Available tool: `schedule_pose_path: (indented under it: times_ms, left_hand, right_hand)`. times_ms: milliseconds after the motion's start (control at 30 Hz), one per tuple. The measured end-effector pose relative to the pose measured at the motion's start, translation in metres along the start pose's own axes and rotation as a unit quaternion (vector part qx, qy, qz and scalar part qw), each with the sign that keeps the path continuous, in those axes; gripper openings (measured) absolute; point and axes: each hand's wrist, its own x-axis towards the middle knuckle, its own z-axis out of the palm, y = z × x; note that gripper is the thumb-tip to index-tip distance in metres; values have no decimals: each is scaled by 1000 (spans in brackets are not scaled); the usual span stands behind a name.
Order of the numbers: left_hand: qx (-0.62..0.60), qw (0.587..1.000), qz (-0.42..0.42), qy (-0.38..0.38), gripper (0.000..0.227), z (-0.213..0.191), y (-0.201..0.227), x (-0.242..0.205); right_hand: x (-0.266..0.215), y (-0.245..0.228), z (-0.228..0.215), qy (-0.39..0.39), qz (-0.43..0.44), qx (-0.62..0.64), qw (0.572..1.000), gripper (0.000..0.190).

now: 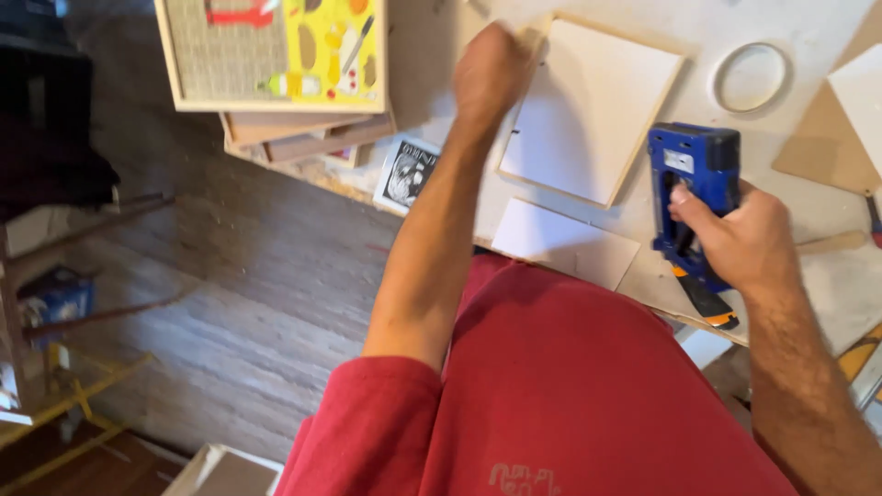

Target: Securing the backing board of picture frames using a staple gun on a workshop table.

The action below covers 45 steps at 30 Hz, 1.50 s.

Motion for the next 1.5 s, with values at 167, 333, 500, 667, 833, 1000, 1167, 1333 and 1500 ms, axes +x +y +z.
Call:
schedule_pose_path:
  times_ms: [167, 333, 500, 667, 833, 1000, 1167, 1333, 1500]
  left_hand:
    - [-627, 748, -8, -219, 14, -31, 18, -123]
    - [-676, 684, -99, -257, 17, 26, 37, -224]
    - [-708, 666, 8, -234, 10, 4, 40, -218]
    - [-717, 648, 47, -253, 31, -21, 38, -211]
    - [-713, 664, -75, -214, 27, -16, 23, -171]
    - [-682, 676, -84, -265, 44, -74, 44, -140]
    - [-574, 775, 55, -259, 40, -122, 45, -103]
    - [-404, 868, 104, -270, 51, -149, 45, -75]
    - [-391, 869, 92, -289, 51, -145, 54, -61]
  right_hand:
    - [-5, -18, 5, 7, -4, 136, 991, 40]
    - [-14, -34, 30, 32, -258, 79, 962, 75]
    - [-44, -95, 21, -1, -294, 182, 938, 66]
    - [-51, -97, 32, 16, -317, 155, 936, 43]
    - [-37, -74, 44, -45, -289, 323, 900, 30]
    - [-7, -13, 46, 169, -102, 334, 922, 33]
    - [33, 24, 55, 220, -30, 109, 969, 22]
    - [56, 0, 45, 73, 137, 112, 982, 37]
    - [83, -14, 56, 101, 129, 142, 976, 40]
